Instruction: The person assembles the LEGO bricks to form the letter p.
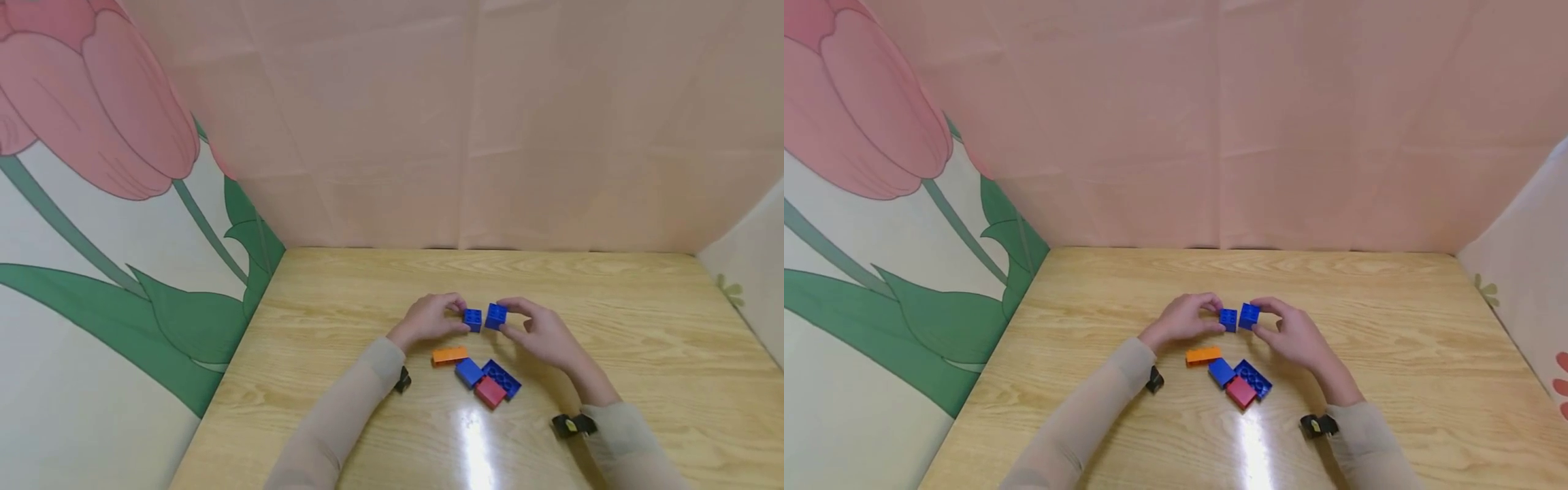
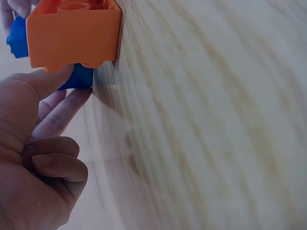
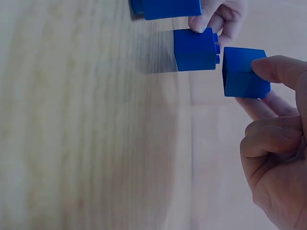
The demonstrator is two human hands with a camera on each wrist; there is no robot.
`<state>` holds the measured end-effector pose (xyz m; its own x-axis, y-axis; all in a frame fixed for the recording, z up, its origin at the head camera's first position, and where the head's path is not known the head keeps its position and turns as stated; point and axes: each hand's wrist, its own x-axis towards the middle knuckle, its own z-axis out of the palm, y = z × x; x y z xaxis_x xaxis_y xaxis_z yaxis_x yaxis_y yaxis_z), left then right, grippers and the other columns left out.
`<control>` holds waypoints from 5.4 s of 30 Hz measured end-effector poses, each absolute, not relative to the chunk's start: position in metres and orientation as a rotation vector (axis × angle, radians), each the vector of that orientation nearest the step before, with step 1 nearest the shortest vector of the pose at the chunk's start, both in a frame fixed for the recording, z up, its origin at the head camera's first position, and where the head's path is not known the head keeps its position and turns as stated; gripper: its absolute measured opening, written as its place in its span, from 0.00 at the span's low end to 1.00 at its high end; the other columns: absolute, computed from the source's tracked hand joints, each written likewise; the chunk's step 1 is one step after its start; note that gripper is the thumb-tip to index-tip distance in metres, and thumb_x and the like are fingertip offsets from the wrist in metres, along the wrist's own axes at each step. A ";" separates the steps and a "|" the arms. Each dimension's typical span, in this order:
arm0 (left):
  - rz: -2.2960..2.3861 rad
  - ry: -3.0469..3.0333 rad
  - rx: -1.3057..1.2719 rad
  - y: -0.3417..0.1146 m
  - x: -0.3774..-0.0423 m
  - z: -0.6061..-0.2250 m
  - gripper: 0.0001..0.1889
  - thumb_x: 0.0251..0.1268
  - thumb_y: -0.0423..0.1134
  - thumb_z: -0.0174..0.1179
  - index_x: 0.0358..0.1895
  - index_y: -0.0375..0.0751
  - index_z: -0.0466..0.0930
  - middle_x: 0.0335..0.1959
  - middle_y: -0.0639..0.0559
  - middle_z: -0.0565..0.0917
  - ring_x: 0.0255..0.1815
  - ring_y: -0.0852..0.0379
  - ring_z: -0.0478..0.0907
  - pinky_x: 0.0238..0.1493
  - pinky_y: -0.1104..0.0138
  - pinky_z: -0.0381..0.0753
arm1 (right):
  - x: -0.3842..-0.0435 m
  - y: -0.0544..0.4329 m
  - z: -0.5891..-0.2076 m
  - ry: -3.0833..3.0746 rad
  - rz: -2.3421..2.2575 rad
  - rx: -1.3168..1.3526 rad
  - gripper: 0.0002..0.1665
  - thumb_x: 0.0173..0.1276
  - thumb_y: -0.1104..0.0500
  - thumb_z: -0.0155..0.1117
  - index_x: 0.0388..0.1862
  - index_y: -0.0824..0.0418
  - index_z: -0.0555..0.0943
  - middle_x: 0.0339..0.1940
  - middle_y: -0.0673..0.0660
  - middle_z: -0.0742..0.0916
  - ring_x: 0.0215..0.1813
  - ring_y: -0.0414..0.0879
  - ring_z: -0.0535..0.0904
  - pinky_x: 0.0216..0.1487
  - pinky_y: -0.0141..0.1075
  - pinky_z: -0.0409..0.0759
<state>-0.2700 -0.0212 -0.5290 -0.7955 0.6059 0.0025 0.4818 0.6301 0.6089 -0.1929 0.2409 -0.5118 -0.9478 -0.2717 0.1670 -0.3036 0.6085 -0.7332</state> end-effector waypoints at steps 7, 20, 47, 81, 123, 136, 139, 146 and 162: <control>0.911 2.638 0.882 -0.021 -0.269 -0.529 0.15 0.66 0.52 0.73 0.52 0.60 0.82 0.53 0.65 0.86 0.56 0.61 0.81 0.60 0.60 0.77 | -0.206 0.234 -0.515 -2.766 1.371 0.527 0.27 0.76 0.52 0.69 0.69 0.59 0.78 0.64 0.62 0.84 0.67 0.65 0.77 0.58 0.63 0.79; 0.855 2.675 0.898 -0.019 -0.270 -0.530 0.19 0.66 0.54 0.72 0.57 0.57 0.82 0.53 0.64 0.86 0.55 0.63 0.81 0.60 0.62 0.76 | -0.219 0.221 -0.518 -2.742 1.461 0.573 0.26 0.75 0.53 0.70 0.69 0.55 0.79 0.64 0.58 0.85 0.67 0.61 0.77 0.56 0.62 0.79; 0.841 2.689 0.898 -0.018 -0.268 -0.529 0.16 0.67 0.54 0.71 0.54 0.60 0.82 0.53 0.67 0.86 0.55 0.65 0.81 0.61 0.63 0.77 | -0.225 0.209 -0.522 -2.758 1.472 0.465 0.26 0.76 0.41 0.66 0.64 0.54 0.84 0.63 0.56 0.86 0.67 0.59 0.77 0.59 0.61 0.79; 0.882 2.656 0.871 -0.018 -0.258 -0.532 0.19 0.66 0.54 0.72 0.56 0.58 0.81 0.53 0.66 0.86 0.56 0.64 0.81 0.61 0.61 0.77 | -0.222 0.214 -0.530 -2.754 1.565 0.451 0.23 0.74 0.43 0.68 0.61 0.53 0.85 0.60 0.54 0.87 0.65 0.56 0.78 0.58 0.58 0.80; 1.092 2.662 0.855 -0.026 -0.272 -0.526 0.23 0.66 0.57 0.71 0.62 0.59 0.82 0.51 0.68 0.85 0.58 0.57 0.82 0.62 0.57 0.76 | -0.202 0.227 -0.511 -2.714 1.588 0.604 0.21 0.75 0.52 0.70 0.62 0.57 0.83 0.56 0.56 0.88 0.61 0.60 0.79 0.47 0.36 0.81; 1.071 2.695 0.819 -0.028 -0.273 -0.526 0.25 0.67 0.59 0.70 0.63 0.57 0.82 0.52 0.68 0.86 0.60 0.57 0.81 0.62 0.56 0.76 | -0.198 0.202 -0.519 -2.875 1.620 0.880 0.26 0.73 0.47 0.72 0.62 0.61 0.83 0.57 0.60 0.87 0.56 0.57 0.82 0.44 0.38 0.84; 1.073 2.694 0.816 -0.028 -0.273 -0.526 0.24 0.67 0.59 0.70 0.62 0.57 0.82 0.52 0.69 0.86 0.59 0.57 0.81 0.61 0.57 0.76 | -0.199 0.198 -0.525 -2.911 1.623 0.893 0.25 0.74 0.48 0.70 0.63 0.60 0.83 0.57 0.56 0.87 0.58 0.54 0.82 0.52 0.42 0.83; 1.091 2.687 0.805 -0.028 -0.272 -0.526 0.22 0.66 0.57 0.71 0.60 0.57 0.83 0.50 0.69 0.86 0.58 0.59 0.81 0.60 0.57 0.77 | -0.199 0.194 -0.533 -2.969 1.700 0.887 0.23 0.75 0.48 0.69 0.62 0.58 0.85 0.59 0.53 0.87 0.65 0.55 0.78 0.65 0.60 0.73; 1.104 2.679 0.800 -0.029 -0.272 -0.527 0.22 0.66 0.58 0.71 0.60 0.58 0.83 0.50 0.69 0.86 0.58 0.58 0.82 0.60 0.58 0.77 | -0.205 0.192 -0.537 -3.033 1.735 0.857 0.14 0.72 0.50 0.73 0.54 0.51 0.89 0.57 0.51 0.87 0.62 0.52 0.77 0.65 0.58 0.71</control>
<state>-0.2723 -0.0292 -0.5270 -0.8498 0.5218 0.0742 0.4226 0.5904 0.6876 -0.2049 0.1915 -0.5371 -0.7901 -0.5934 -0.1537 -0.1684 0.4512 -0.8764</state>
